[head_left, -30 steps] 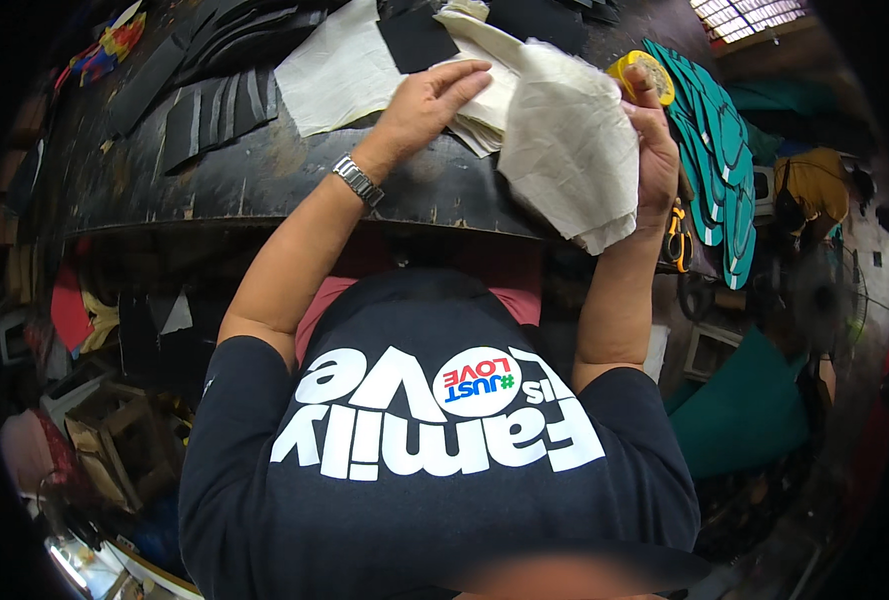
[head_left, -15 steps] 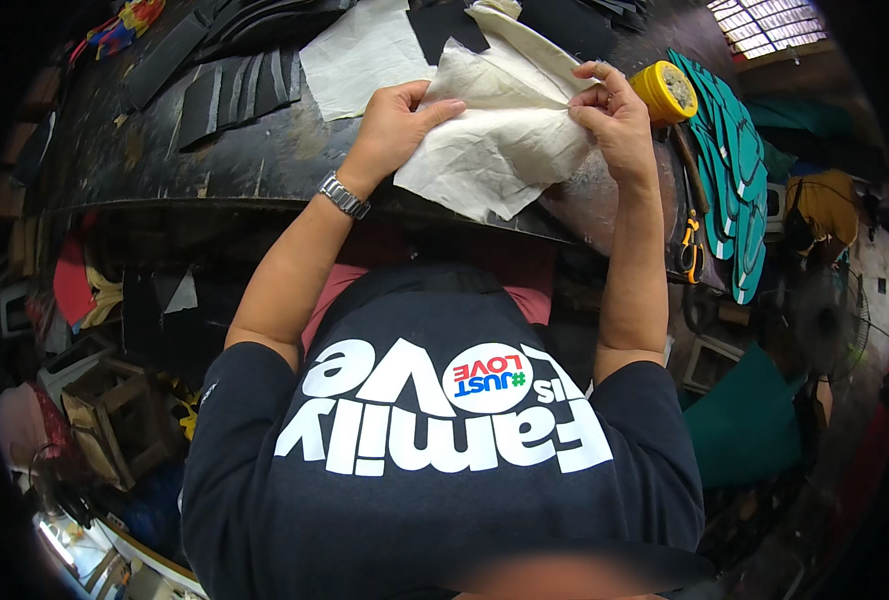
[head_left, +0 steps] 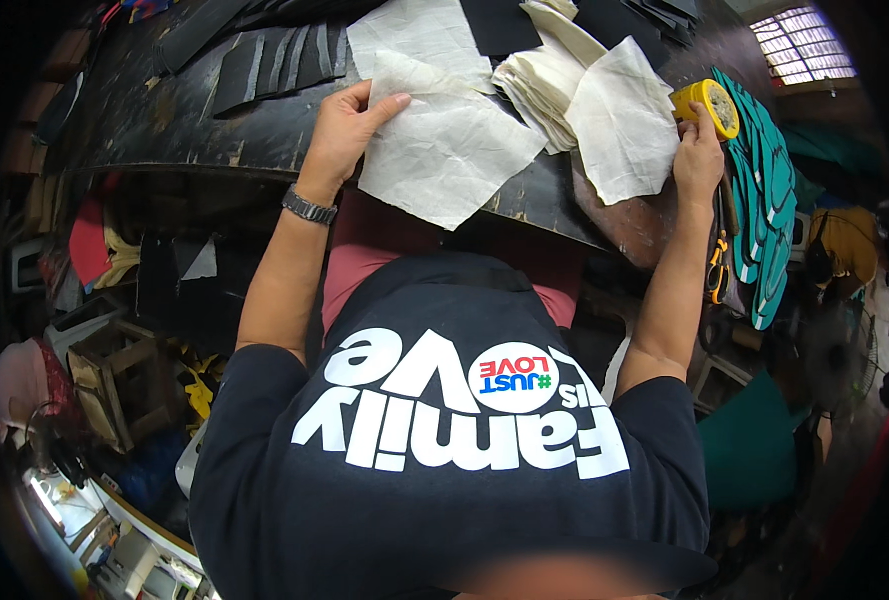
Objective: The person applies adhesive to small black leather pieces and presses them together, then handles white paper sheets and black leather pieces, folding and stacking them on the table. The person works with multiple leather pieces and paper sheets throughout the clip.
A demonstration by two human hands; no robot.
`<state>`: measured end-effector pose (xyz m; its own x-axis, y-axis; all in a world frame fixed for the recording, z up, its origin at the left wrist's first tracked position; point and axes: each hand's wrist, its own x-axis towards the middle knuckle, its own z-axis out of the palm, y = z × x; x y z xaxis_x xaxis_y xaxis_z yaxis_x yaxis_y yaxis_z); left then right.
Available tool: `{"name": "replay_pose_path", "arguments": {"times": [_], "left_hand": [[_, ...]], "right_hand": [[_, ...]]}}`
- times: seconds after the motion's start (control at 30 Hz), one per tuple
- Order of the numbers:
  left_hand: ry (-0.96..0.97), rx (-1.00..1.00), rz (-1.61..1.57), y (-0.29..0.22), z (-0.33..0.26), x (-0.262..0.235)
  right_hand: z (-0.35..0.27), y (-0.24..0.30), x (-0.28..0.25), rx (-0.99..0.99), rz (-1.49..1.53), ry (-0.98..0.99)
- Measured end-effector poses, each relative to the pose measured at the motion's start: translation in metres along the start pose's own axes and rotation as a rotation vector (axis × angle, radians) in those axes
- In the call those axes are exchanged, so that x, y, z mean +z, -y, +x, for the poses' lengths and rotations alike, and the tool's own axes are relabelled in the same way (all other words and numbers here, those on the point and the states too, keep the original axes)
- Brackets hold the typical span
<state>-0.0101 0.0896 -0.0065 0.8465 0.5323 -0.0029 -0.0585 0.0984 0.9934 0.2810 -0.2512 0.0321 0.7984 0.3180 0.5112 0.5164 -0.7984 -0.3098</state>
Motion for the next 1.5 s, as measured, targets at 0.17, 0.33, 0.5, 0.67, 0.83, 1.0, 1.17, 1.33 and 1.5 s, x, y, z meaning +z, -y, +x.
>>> {"name": "replay_pose_path", "arguments": {"times": [0.17, 0.33, 0.5, 0.67, 0.83, 1.0, 1.17, 1.33, 1.5], "left_hand": [[-0.034, 0.040, 0.076, -0.003, -0.007, 0.002], [0.006, 0.126, 0.165, -0.010, -0.009, 0.012], [-0.051, 0.103, 0.242, -0.010, -0.012, 0.007], [-0.099, 0.152, 0.213, -0.010, -0.018, -0.008], [-0.093, 0.093, 0.292, -0.011, -0.021, -0.009], [-0.050, 0.074, 0.267, -0.006, -0.023, 0.002], [-0.053, 0.118, 0.248, -0.008, -0.027, -0.001], [-0.061, 0.113, 0.254, -0.016, -0.030, -0.005], [-0.081, 0.178, 0.213, -0.023, -0.035, 0.002]], "right_hand": [[-0.023, 0.065, -0.009, -0.056, 0.429, -0.127], [-0.062, 0.149, 0.000, -0.402, 0.668, -0.002], [-0.072, 0.171, 0.010, -0.500, 0.607, 0.175], [-0.066, 0.138, -0.001, -0.444, 0.265, -0.070], [-0.048, 0.107, -0.010, -0.038, 0.455, 0.193], [-0.043, 0.108, 0.000, -0.070, 0.539, 0.282], [-0.028, 0.111, 0.023, -0.186, 0.496, 0.137], [0.020, 0.125, 0.015, -0.493, -0.059, -0.385], [-0.027, 0.176, -0.001, -0.347, 0.811, 0.080]]}}
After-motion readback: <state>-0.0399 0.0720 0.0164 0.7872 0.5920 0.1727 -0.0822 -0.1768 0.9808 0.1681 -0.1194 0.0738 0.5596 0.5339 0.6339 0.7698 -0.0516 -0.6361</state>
